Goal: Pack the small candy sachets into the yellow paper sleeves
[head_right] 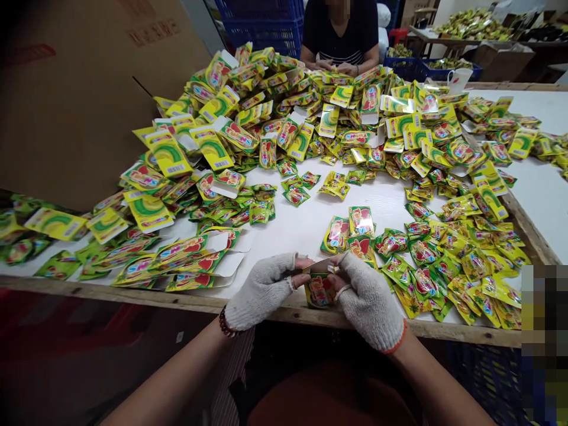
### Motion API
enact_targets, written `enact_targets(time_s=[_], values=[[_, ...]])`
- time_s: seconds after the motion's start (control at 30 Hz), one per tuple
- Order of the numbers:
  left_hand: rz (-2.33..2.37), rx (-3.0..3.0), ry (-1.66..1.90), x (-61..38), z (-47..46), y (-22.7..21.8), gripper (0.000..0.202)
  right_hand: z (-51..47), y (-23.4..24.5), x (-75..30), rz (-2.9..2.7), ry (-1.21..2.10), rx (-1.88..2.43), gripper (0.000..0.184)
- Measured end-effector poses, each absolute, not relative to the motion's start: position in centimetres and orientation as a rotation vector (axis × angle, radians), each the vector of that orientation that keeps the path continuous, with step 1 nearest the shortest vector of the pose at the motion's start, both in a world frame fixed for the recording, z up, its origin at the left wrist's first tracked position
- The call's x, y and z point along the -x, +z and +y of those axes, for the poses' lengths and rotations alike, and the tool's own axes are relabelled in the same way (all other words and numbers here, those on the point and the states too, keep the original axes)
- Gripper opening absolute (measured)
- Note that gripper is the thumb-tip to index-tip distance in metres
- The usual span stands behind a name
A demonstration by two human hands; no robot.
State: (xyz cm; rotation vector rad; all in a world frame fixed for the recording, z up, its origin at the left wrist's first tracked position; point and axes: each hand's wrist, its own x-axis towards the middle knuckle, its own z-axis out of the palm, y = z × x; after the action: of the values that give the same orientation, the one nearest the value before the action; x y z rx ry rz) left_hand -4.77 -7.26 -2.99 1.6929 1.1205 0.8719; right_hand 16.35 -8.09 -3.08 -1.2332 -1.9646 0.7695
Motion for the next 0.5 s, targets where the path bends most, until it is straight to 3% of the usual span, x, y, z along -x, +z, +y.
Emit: enact_targets(time_s=[0.2, 0.37, 0.5], values=[[1.072, -1.8, 0.945, 5.0, -7.4, -3.1, 0.015, -8.0, -3.3, -16.5, -2.003, 0.746, 1.237, 0.013], [0.95, -1.791, 0.92, 5.1, -7.1, -2.6, 0.017, -7.6, -3.0, -17.0, -2.253, 0.583, 0.985, 0.026], [1.026, -1.751, 0.821, 5.0, -6.8, -1.3, 0.016, -7.4, -1.8, -16.8, -2.214, 0.697, 1.009, 0.02]])
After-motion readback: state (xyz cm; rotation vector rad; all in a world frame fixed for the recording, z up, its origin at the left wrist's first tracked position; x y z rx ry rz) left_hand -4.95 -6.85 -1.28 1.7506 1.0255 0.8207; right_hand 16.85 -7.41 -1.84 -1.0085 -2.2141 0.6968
